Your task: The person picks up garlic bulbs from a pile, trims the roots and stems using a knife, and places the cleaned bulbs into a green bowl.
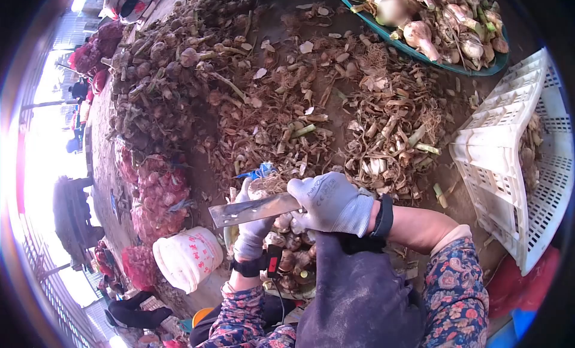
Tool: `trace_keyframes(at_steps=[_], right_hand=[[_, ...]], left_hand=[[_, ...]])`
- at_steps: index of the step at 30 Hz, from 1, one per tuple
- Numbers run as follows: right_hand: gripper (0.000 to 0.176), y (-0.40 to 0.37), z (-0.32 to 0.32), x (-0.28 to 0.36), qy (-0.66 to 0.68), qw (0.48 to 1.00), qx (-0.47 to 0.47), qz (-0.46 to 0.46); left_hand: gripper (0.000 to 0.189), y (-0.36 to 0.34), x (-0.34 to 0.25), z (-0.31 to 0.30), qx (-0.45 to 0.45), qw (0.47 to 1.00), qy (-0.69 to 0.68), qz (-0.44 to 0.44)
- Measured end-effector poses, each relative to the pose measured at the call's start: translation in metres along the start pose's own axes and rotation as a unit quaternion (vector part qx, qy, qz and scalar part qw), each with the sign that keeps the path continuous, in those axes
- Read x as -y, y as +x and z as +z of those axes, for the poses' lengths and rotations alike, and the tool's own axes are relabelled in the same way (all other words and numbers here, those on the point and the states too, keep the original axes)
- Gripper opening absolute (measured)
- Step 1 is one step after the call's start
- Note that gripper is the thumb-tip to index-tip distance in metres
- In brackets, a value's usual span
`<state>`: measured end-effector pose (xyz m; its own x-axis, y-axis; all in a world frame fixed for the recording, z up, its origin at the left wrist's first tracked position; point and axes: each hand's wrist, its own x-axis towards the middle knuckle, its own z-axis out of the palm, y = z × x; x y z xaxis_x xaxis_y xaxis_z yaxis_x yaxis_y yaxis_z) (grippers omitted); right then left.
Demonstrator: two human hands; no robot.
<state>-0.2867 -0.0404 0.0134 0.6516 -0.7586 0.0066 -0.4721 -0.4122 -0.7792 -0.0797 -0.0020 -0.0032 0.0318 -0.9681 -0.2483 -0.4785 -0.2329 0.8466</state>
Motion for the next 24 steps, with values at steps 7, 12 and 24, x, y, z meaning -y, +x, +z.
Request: trace_keyframes(at_steps=[7, 12, 24], right_hand=[[0.036, -0.001, 0.01, -0.007, -0.015, 1.0, -0.009, -0.008], [0.035, 0.0, 0.028, -0.021, -0.008, 0.999, -0.041, -0.011], [0.024, -0.004, 0.019, -0.093, -0.017, 0.944, -0.27, 0.188]], left_hand=[[0.052, -0.001, -0.005, -0.002, 0.034, 0.996, -0.073, -0.025], [0.043, -0.015, -0.001, -0.002, 0.056, 0.994, -0.089, -0.01], [0.046, -0.022, -0.037, -0.042, 0.06, 0.991, -0.108, -0.052]])
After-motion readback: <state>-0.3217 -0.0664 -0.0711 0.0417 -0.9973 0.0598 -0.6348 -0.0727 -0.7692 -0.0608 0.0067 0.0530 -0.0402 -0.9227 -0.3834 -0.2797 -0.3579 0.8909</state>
